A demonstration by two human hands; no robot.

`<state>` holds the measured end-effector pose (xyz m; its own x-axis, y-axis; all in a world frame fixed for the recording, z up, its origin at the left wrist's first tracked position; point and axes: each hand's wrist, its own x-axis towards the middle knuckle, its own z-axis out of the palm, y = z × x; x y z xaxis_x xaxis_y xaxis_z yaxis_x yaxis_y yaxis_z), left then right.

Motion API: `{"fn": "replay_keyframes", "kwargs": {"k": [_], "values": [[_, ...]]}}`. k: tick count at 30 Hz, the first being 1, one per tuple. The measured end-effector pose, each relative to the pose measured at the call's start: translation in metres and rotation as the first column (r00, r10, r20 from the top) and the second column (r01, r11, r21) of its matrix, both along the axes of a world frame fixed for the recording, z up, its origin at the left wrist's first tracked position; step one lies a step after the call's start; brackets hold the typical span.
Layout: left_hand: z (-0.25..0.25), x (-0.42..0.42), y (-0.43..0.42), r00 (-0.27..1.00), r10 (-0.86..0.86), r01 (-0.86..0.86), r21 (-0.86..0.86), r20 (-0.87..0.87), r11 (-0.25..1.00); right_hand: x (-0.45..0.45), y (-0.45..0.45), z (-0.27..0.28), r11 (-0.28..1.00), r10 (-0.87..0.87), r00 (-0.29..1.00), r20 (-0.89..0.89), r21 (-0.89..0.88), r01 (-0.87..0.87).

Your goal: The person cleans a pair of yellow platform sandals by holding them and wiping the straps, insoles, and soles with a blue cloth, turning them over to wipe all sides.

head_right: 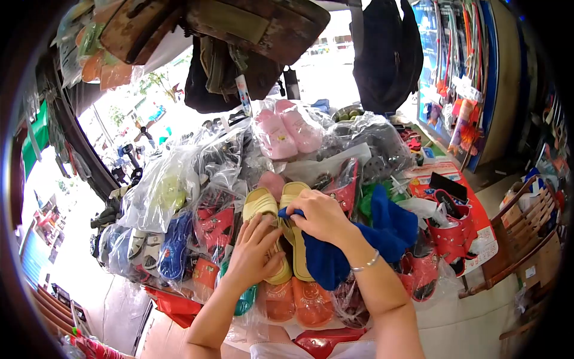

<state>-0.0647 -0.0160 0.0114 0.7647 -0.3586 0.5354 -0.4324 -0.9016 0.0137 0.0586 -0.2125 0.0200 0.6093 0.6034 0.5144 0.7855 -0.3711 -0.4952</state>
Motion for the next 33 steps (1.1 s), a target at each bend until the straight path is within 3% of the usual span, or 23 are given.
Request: {"fn": "replay_keyframes", "kwargs": {"k": [2, 3, 4, 6, 8, 9, 10, 12, 13, 16, 17, 18, 20, 21, 22, 24, 26, 28, 29, 30, 31, 32, 33], "values": [[0.006, -0.001, 0.006, 0.997, -0.016, 0.014, -0.031, -0.072, 0.999, 0.003, -0.002, 0.003, 0.993, -0.024, 1.000, 0.016, 0.113, 0.022], [0.009, 0.006, 0.007, 0.999, 0.046, -0.047, -0.094, -0.007, 0.994, 0.005, -0.001, 0.003, 0.975, -0.058, 0.997, 0.042, 0.216, 0.048], [0.013, 0.015, 0.009, 0.992, 0.112, -0.101, -0.161, 0.060, 0.982, 0.010, 0.005, 0.000, 0.935, -0.123, 0.973, 0.193, 0.350, 0.049], [0.014, 0.034, 0.012, 0.990, 0.139, -0.132, -0.167, 0.027, 0.977, 0.018, 0.013, -0.026, 0.961, -0.150, 0.962, 0.226, 0.263, 0.088], [0.005, 0.049, 0.013, 0.969, 0.128, -0.184, -0.279, -0.210, 0.942, 0.010, 0.002, -0.015, 0.985, -0.085, 0.990, 0.116, 0.157, 0.066], [0.002, 0.045, 0.008, 0.981, 0.161, -0.178, -0.164, -0.110, 0.970, 0.008, -0.004, -0.006, 0.998, -0.031, 0.999, 0.010, 0.051, 0.030], [0.004, 0.039, 0.005, 0.982, 0.156, -0.172, -0.157, -0.109, 0.972, 0.006, -0.008, 0.001, 0.998, -0.037, 0.999, 0.010, 0.058, 0.037], [0.012, 0.025, 0.001, 0.992, 0.021, -0.042, -0.164, -0.128, 0.985, 0.004, -0.012, 0.009, 0.965, 0.013, 0.999, 0.040, 0.261, -0.023], [0.012, 0.025, 0.000, 0.986, 0.026, -0.066, -0.240, -0.165, 0.969, 0.015, -0.005, 0.001, 0.930, -0.123, 0.979, 0.161, 0.362, 0.057], [0.006, 0.034, 0.001, 0.977, 0.158, -0.192, -0.269, -0.146, 0.944, 0.028, 0.002, -0.025, 0.953, -0.151, 0.977, 0.152, 0.284, 0.103], [0.002, 0.035, -0.001, 0.976, 0.119, -0.170, -0.304, -0.180, 0.937, 0.025, 0.004, -0.030, 0.971, -0.104, 0.994, -0.033, 0.214, 0.109], [0.001, 0.029, -0.005, 0.977, 0.118, -0.168, -0.304, -0.177, 0.938, 0.026, 0.001, -0.031, 0.971, -0.106, 0.994, -0.030, 0.214, 0.110], [0.005, 0.013, -0.015, 0.993, 0.080, -0.084, -0.051, -0.090, 0.995, 0.011, -0.013, -0.001, 0.995, 0.038, 0.995, -0.090, 0.090, -0.030], [0.007, 0.011, -0.011, 0.980, -0.079, 0.045, -0.186, -0.182, 0.981, 0.002, -0.016, 0.014, 0.989, 0.128, 0.982, -0.141, 0.086, -0.116], [0.008, 0.011, -0.014, 0.979, -0.077, 0.041, -0.190, -0.187, 0.981, 0.005, -0.011, 0.010, 0.989, 0.130, 0.981, -0.146, 0.083, -0.118], [0.015, 0.012, -0.023, 0.999, 0.040, -0.042, -0.158, -0.018, 0.987, 0.015, 0.003, -0.008, 0.934, -0.113, 0.981, 0.157, 0.354, 0.051], [0.010, 0.019, -0.020, 0.992, 0.128, -0.125, -0.092, 0.023, 0.988, 0.016, 0.004, -0.014, 0.948, -0.163, 0.966, 0.198, 0.304, 0.098], [0.011, 0.024, -0.023, 0.990, -0.068, 0.039, -0.231, -0.120, 0.972, 0.013, -0.002, -0.007, 0.970, 0.013, 0.997, -0.082, 0.242, 0.007], [0.013, 0.021, -0.030, 0.989, -0.115, 0.080, -0.309, -0.097, 0.948, 0.009, -0.002, 0.000, 0.906, 0.145, 0.985, -0.096, 0.412, -0.094], [0.012, 0.020, -0.040, 0.988, -0.118, 0.081, -0.315, -0.099, 0.946, 0.002, -0.001, 0.007, 0.909, 0.143, 0.985, -0.099, 0.406, -0.091], [0.010, 0.020, -0.052, 0.969, -0.209, 0.085, -0.611, -0.134, 0.787, -0.005, 0.000, 0.013, 0.847, 0.146, 0.987, -0.065, 0.524, -0.090], [0.007, 0.020, -0.061, 0.943, -0.302, 0.050, -0.839, -0.139, 0.542, -0.012, 0.001, 0.018, 0.769, 0.146, 0.989, -0.033, 0.632, -0.093], [-0.003, 0.025, -0.060, 0.930, -0.329, 0.032, -0.855, -0.164, 0.517, -0.015, 0.000, 0.021, 0.741, 0.170, 0.985, -0.037, 0.663, -0.104]]}}
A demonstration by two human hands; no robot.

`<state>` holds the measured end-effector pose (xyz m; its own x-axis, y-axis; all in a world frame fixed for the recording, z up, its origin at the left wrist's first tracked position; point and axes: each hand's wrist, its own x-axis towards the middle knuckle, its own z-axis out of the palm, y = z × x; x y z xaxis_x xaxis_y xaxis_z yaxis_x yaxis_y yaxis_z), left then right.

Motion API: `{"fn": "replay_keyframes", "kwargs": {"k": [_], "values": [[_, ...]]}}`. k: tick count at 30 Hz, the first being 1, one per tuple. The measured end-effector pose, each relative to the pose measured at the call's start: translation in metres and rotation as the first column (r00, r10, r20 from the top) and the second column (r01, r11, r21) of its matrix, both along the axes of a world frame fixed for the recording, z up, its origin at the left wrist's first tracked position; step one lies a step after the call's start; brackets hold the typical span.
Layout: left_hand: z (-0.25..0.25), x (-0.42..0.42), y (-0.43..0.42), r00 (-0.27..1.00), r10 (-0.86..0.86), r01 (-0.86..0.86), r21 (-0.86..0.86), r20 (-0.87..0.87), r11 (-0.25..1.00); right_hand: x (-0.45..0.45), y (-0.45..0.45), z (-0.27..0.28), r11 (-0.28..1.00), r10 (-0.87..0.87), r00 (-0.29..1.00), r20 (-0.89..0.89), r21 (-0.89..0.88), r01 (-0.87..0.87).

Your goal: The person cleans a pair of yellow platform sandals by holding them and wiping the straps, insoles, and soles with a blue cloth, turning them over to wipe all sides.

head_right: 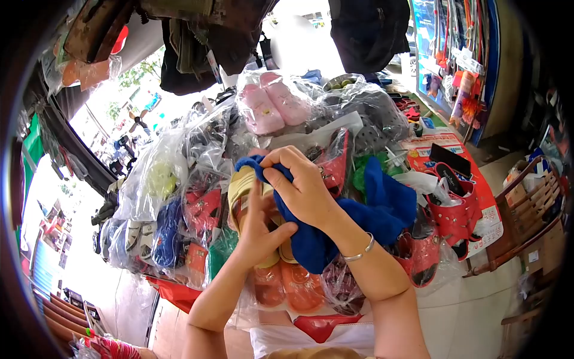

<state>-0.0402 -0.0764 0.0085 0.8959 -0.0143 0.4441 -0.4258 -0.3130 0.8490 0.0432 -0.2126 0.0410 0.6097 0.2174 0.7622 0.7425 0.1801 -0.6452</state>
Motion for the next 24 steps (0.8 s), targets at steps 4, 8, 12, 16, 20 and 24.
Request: {"fn": "replay_keyframes", "kwargs": {"k": [4, 8, 12, 16, 20, 24], "values": [[-0.012, 0.002, -0.002, 0.943, -0.233, 0.195, -0.175, -0.238, 0.965, 0.005, -0.007, 0.002, 0.993, -0.112, 0.990, 0.082, 0.050, 0.109], [0.003, -0.004, 0.002, 0.940, -0.266, 0.195, -0.306, -0.212, 0.932, 0.004, -0.009, 0.004, 0.995, -0.087, 0.995, 0.044, 0.055, 0.085], [0.006, -0.002, 0.005, 0.977, -0.206, 0.186, -0.276, -0.047, 0.943, -0.007, -0.006, 0.004, 0.987, 0.128, 0.991, -0.035, -0.088, -0.131], [0.015, 0.001, 0.019, 0.983, -0.183, 0.173, -0.414, 0.015, 0.894, 0.000, -0.013, 0.006, 0.995, 0.049, 0.998, 0.039, -0.086, -0.046], [0.018, 0.017, 0.059, 0.894, 0.348, -0.410, 0.200, 0.284, 0.890, 0.022, -0.008, -0.012, 0.963, -0.214, 0.962, 0.170, -0.130, 0.238], [0.006, 0.019, 0.059, 0.922, 0.169, -0.381, 0.733, 0.349, 0.564, 0.027, 0.004, -0.046, 0.788, -0.129, 0.977, 0.168, -0.580, 0.204]]}}
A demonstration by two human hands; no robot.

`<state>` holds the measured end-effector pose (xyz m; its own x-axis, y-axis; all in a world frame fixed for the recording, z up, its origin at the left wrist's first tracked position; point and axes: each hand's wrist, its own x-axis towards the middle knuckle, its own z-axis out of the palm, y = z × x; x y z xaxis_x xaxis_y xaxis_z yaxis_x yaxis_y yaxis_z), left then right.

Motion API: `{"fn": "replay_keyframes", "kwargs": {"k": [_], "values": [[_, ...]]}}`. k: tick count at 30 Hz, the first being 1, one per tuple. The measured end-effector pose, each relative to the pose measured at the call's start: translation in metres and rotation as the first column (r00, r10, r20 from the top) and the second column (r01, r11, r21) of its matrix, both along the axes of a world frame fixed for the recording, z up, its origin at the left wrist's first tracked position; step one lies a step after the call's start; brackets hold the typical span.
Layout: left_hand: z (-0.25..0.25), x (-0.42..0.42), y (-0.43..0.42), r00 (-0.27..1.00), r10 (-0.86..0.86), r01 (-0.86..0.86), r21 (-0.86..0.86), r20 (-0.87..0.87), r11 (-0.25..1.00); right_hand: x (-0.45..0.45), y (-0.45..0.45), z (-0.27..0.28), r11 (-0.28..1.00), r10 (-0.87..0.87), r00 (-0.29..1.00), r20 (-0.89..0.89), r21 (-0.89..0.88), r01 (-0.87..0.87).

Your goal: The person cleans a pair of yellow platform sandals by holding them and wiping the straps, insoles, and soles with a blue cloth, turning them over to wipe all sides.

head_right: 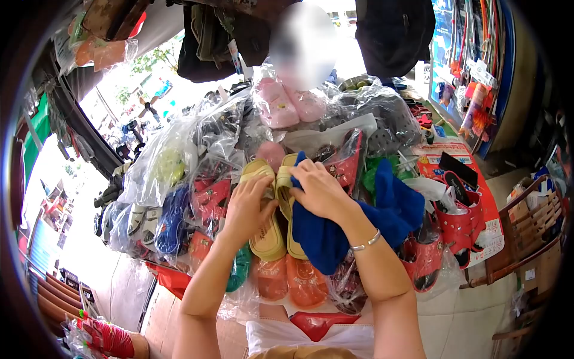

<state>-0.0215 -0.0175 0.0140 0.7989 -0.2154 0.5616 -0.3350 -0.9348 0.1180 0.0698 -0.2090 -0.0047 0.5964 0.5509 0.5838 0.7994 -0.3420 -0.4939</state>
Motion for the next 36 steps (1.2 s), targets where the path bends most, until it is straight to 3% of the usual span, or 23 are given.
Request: {"fn": "replay_keyframes", "kwargs": {"k": [1, 3, 4, 5, 7, 8, 9, 11, 12, 15, 16, 17, 19, 20, 21, 23, 25, 27, 29, 31, 33, 35, 36], "values": [[0.002, -0.004, -0.001, 1.000, -0.004, 0.004, 0.004, 0.006, 1.000, -0.003, -0.005, 0.009, 1.000, -0.004, 1.000, 0.006, 0.004, 0.004], [0.006, -0.010, 0.000, 0.997, -0.044, 0.034, -0.165, -0.058, 0.986, -0.015, -0.020, 0.035, 0.975, 0.214, 0.956, -0.200, -0.023, -0.223], [0.010, -0.011, 0.000, 0.988, -0.095, 0.054, -0.299, -0.124, 0.953, -0.014, -0.025, 0.040, 0.910, 0.416, 0.870, -0.267, 0.125, -0.396], [0.013, -0.009, -0.004, 0.987, -0.097, 0.054, -0.302, -0.128, 0.952, -0.012, -0.022, 0.038, 0.910, 0.414, 0.869, -0.272, 0.124, -0.395], [0.017, -0.005, -0.015, 0.994, -0.078, 0.087, -0.117, 0.082, 0.989, -0.005, -0.009, 0.026, 0.972, 0.046, 0.999, 0.003, 0.231, -0.046], [0.011, 0.001, -0.016, 0.997, -0.033, 0.036, -0.042, 0.067, 0.998, 0.000, -0.003, 0.015, 0.984, -0.044, 0.989, 0.138, 0.178, 0.019], [0.003, 0.006, -0.016, 0.997, -0.031, 0.034, -0.040, 0.070, 0.999, 0.002, -0.002, 0.007, 0.984, -0.043, 0.989, 0.141, 0.179, 0.017], [-0.006, 0.012, -0.018, 0.999, -0.016, 0.011, 0.165, 0.030, 0.986, -0.001, -0.004, 0.009, 0.995, 0.006, 1.000, 0.029, 0.103, -0.009], [-0.009, 0.012, -0.018, 0.998, -0.015, 0.005, 0.169, 0.061, 0.986, 0.001, -0.015, 0.014, 0.986, 0.143, 0.989, -0.023, 0.090, -0.140], [-0.008, 0.011, -0.019, 0.999, 0.008, -0.013, 0.107, 0.050, 0.994, -0.010, -0.025, 0.039, 0.988, 0.045, 0.994, -0.101, 0.152, -0.029], [-0.007, 0.010, -0.020, 0.999, 0.002, -0.008, 0.116, 0.055, 0.993, -0.005, -0.020, 0.031, 0.972, -0.086, 0.992, 0.095, 0.227, 0.062], [-0.008, 0.011, -0.021, 0.999, -0.001, -0.005, 0.117, 0.052, 0.993, 0.000, -0.015, 0.019, 0.971, -0.089, 0.992, 0.093, 0.229, 0.066], [-0.009, 0.011, -0.020, 0.999, 0.011, -0.017, 0.137, 0.040, 0.990, 0.003, -0.006, -0.003, 0.996, -0.050, 0.998, -0.024, 0.071, 0.052], [-0.009, 0.011, -0.020, 0.999, 0.006, -0.012, 0.140, 0.040, 0.990, -0.009, -0.010, 0.012, 0.994, -0.103, 0.984, -0.145, -0.037, 0.099], [-0.009, 0.009, -0.020, 0.999, 0.020, -0.025, 0.100, 0.045, 0.995, -0.014, -0.020, 0.025, 0.994, -0.107, 0.984, -0.142, -0.035, 0.103], [-0.011, 0.008, -0.018, 0.998, 0.036, -0.038, 0.057, 0.050, 0.998, -0.019, -0.037, 0.043, 0.985, 0.156, 0.977, -0.146, -0.053, -0.165], [-0.015, 0.007, -0.015, 0.989, 0.037, -0.050, 0.091, 0.141, 0.995, -0.018, -0.032, 0.041, 0.985, 0.015, 0.999, -0.046, 0.170, -0.007], [-0.015, 0.007, -0.017, 0.986, 0.054, -0.069, 0.092, 0.159, 0.993, -0.006, -0.019, 0.025, 0.963, -0.161, 0.981, 0.109, 0.236, 0.132], [-0.015, 0.008, -0.016, 0.990, 0.035, -0.041, 0.043, 0.140, 0.998, -0.007, -0.012, 0.010, 0.997, -0.080, 0.993, -0.083, -0.019, 0.079], [-0.015, 0.008, -0.014, 0.988, 0.028, -0.033, 0.034, 0.151, 0.999, -0.007, -0.021, 0.017, 0.993, -0.097, 0.991, -0.089, -0.078, 0.090], [-0.017, 0.005, -0.010, 0.973, 0.037, -0.027, -0.045, 0.227, 0.999, -0.010, -0.038, 0.038, 0.984, 0.179, 0.975, -0.134, 0.035, -0.176], [-0.018, 0.001, -0.009, 0.967, 0.031, -0.004, -0.105, 0.254, 0.995, -0.010, -0.033, 0.038, 0.986, 0.093, 0.989, -0.112, 0.145, -0.076], [-0.020, -0.001, -0.008, 0.959, 0.026, 0.006, -0.111, 0.281, 0.994, -0.003, -0.024, 0.031, 0.978, 0.016, 1.000, 0.005, 0.209, -0.016]]}}
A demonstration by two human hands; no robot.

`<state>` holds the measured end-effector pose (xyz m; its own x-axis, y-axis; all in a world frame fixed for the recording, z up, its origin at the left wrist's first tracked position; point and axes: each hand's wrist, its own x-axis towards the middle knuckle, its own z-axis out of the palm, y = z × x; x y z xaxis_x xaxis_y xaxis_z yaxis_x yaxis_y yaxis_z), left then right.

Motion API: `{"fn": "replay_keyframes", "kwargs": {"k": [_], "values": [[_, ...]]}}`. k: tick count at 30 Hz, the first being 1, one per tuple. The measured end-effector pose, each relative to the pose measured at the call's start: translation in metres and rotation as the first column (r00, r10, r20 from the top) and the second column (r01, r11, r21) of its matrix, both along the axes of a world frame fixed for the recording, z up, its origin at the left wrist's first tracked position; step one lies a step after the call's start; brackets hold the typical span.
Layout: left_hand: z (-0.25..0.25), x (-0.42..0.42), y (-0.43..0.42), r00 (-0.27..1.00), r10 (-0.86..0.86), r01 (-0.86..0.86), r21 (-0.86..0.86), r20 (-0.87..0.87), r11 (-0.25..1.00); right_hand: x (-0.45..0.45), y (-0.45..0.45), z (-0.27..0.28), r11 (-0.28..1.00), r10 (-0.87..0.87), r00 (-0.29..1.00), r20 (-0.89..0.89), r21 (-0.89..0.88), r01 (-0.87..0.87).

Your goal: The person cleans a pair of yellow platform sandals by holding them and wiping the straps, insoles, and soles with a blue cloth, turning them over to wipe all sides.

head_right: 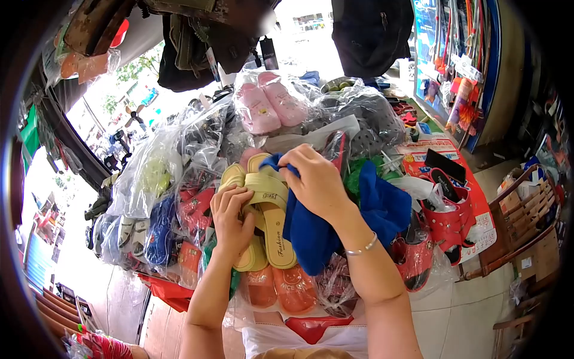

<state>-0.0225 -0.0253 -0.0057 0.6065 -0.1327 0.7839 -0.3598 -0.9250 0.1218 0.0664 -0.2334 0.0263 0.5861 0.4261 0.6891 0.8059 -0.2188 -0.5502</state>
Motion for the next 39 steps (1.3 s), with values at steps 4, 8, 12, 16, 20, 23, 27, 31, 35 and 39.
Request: {"fn": "replay_keyframes", "kwargs": {"k": [4, 8, 12, 16, 20, 23, 27, 31, 35, 39], "values": [[-0.004, 0.003, 0.001, 0.999, -0.038, 0.038, -0.003, 0.015, 0.999, 0.027, 0.021, -0.039, 0.996, -0.077, 0.996, 0.035, -0.048, 0.079], [-0.002, 0.002, -0.002, 1.000, -0.007, 0.007, -0.022, 0.022, 1.000, 0.014, 0.013, -0.019, 0.985, -0.171, 0.985, -0.012, -0.005, 0.171], [-0.005, 0.003, -0.004, 1.000, -0.014, 0.014, -0.020, 0.021, 1.000, 0.008, 0.030, -0.025, 0.997, -0.072, 0.995, 0.076, -0.022, 0.074], [-0.005, 0.004, -0.003, 0.999, -0.031, 0.031, 0.001, -0.017, 1.000, 0.015, 0.013, -0.026, 0.917, -0.327, 0.945, -0.009, -0.245, 0.315], [-0.007, 0.004, -0.005, 1.000, -0.007, 0.007, -0.026, 0.013, 1.000, -0.010, 0.027, -0.006, 0.986, -0.166, 0.961, 0.220, 0.024, 0.165], [-0.007, 0.004, -0.006, 0.999, -0.028, 0.028, 0.007, -0.025, 1.000, 0.013, 0.031, -0.034, 0.929, -0.291, 0.956, 0.041, -0.227, 0.292], [-0.009, 0.004, -0.003, 1.000, -0.020, 0.020, -0.034, 0.013, 0.999, 0.008, 0.009, -0.020, 0.895, -0.362, 0.930, 0.058, -0.258, 0.364], [-0.011, 0.005, -0.002, 0.998, -0.017, 0.019, -0.030, 0.053, 0.999, -0.003, 0.028, -0.021, 0.986, -0.139, 0.979, 0.147, -0.073, 0.151], [-0.009, 0.005, -0.002, 0.999, -0.031, 0.033, -0.055, 0.029, 0.998, 0.010, 0.014, -0.023, 0.920, -0.337, 0.936, 0.104, -0.177, 0.351], [-0.011, 0.004, 0.001, 0.998, -0.026, 0.030, -0.073, 0.053, 0.997, -0.015, 0.025, -0.004, 0.989, -0.114, 0.984, 0.139, -0.076, 0.125]]}}
